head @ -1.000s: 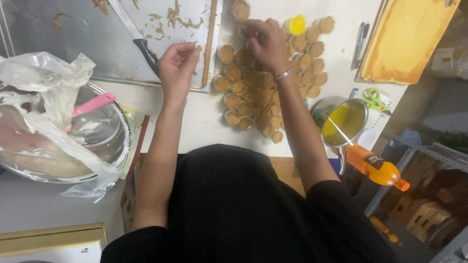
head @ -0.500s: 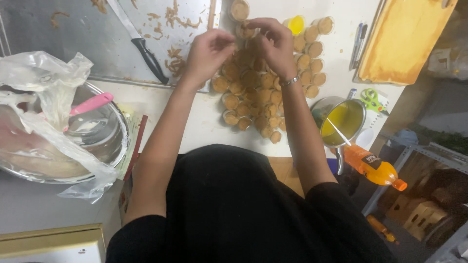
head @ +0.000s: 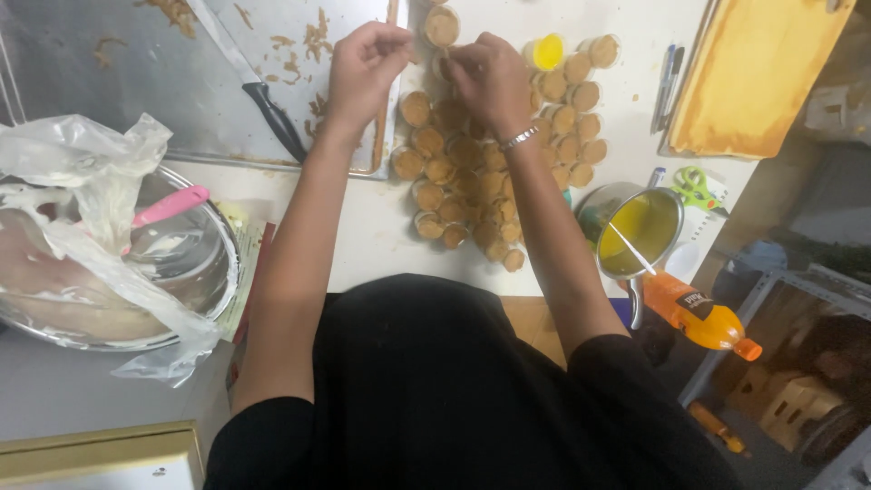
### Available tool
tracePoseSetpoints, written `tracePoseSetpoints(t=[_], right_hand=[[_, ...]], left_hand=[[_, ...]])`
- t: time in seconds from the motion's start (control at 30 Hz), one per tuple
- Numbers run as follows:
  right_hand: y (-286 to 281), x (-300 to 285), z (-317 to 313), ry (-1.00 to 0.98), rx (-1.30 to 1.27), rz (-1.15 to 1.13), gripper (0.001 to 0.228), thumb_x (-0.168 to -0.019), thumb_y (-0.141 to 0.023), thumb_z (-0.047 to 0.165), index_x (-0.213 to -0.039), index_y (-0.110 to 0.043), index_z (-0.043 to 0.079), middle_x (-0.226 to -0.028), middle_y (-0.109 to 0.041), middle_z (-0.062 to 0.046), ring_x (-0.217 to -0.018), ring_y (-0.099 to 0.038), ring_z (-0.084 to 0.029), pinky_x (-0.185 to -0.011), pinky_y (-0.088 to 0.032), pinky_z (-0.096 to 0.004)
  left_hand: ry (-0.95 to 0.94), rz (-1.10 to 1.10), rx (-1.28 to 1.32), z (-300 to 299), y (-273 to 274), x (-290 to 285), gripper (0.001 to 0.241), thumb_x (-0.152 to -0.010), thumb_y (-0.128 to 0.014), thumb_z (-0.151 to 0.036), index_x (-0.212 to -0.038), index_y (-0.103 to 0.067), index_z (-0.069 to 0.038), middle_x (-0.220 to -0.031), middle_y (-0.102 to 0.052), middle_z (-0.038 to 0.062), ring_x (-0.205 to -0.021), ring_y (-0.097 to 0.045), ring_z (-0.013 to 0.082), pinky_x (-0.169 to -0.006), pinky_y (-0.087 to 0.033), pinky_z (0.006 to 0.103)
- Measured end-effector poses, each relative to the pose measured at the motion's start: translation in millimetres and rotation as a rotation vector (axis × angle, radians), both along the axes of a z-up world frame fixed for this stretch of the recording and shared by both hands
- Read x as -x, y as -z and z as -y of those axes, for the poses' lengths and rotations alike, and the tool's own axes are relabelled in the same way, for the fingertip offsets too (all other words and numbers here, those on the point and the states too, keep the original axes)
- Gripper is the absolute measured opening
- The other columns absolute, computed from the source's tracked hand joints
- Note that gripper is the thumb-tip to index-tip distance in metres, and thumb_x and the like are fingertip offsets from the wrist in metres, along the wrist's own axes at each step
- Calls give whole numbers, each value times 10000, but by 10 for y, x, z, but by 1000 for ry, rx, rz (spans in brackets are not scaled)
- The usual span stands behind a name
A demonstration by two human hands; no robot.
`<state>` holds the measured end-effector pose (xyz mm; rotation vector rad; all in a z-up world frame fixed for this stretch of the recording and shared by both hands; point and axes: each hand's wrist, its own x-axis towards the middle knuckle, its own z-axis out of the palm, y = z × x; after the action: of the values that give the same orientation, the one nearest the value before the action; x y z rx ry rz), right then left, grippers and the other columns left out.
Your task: Assembling small dessert cups by placing cookie bases into plastic containers.
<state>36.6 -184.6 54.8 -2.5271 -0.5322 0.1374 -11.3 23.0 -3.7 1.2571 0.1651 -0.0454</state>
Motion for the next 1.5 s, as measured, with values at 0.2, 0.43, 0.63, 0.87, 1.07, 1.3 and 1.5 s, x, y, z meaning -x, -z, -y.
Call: tracePoseSetpoints(t=[0.2,0.43,0.63,0.87,1.07,1.3,1.5], right_hand=[[-43,-35,-5,-31,26,-123,102,-855,-793,180,-913,-818,100,-819,-713,-109,-725,-690,-283,-677,-543,-405],[-43,-52,61,-131,14,-162,129,-864,-716,130,-938,-817,100,-850,-731,-123,-721,-695,-281,-692,-555,-407],[-6,-31,77,-164,58,-154,141,-866,-688,118,-937,-810,117,-824,-697,-108,-782,-655,-302,-773,-528,-428],[-87,19,51,-211,94,-126,90,-865,-708,103,-911,-785,106,-821,-628,-80,-868,-585,-294,-837,-493,-435],[-189,7,141,-227,53,-63,123,-851,-729,72,-930,-807,125,-804,-624,-69,-828,-554,-263,-821,-500,-408],[-247,-37,204,18,-288,-417,156,-963,-717,86,-1113,-760,77,-1041,-753,-35,-969,-714,-160,-888,-583,-300],[-152,34,192,-8,-438,-535,181,-946,-754,25,-1127,-750,28,-1070,-768,-61,-990,-740,-142,-909,-608,-300]], left_hand=[[-39,-124,19,-217,-24,102,144,-978,-707,-50,-1119,-697,-24,-984,-713,27,-893,-689,85,-792,-579,244],[-3,-152,-50,-311,-21,166,194,-969,-663,-54,-1161,-670,-31,-1005,-735,34,-938,-746,109,-800,-606,243],[35,-84,72,-224,117,111,150,-1027,-652,-40,-1168,-652,10,-1031,-732,81,-969,-758,155,-827,-617,264],[36,-105,51,-156,162,73,185,-985,-646,-16,-1166,-652,24,-1015,-724,80,-962,-764,168,-839,-628,273],[116,-73,0,-74,2,48,226,-995,-626,-6,-1216,-666,7,-1024,-702,88,-982,-754,171,-880,-606,273],[271,55,-109,190,-103,-79,241,-992,-667,-12,-1233,-665,6,-1140,-681,90,-1022,-713,162,-869,-621,266],[256,71,-72,259,-123,-86,201,-1001,-671,-23,-1200,-656,-1,-1127,-719,90,-1021,-746,167,-879,-637,278]])
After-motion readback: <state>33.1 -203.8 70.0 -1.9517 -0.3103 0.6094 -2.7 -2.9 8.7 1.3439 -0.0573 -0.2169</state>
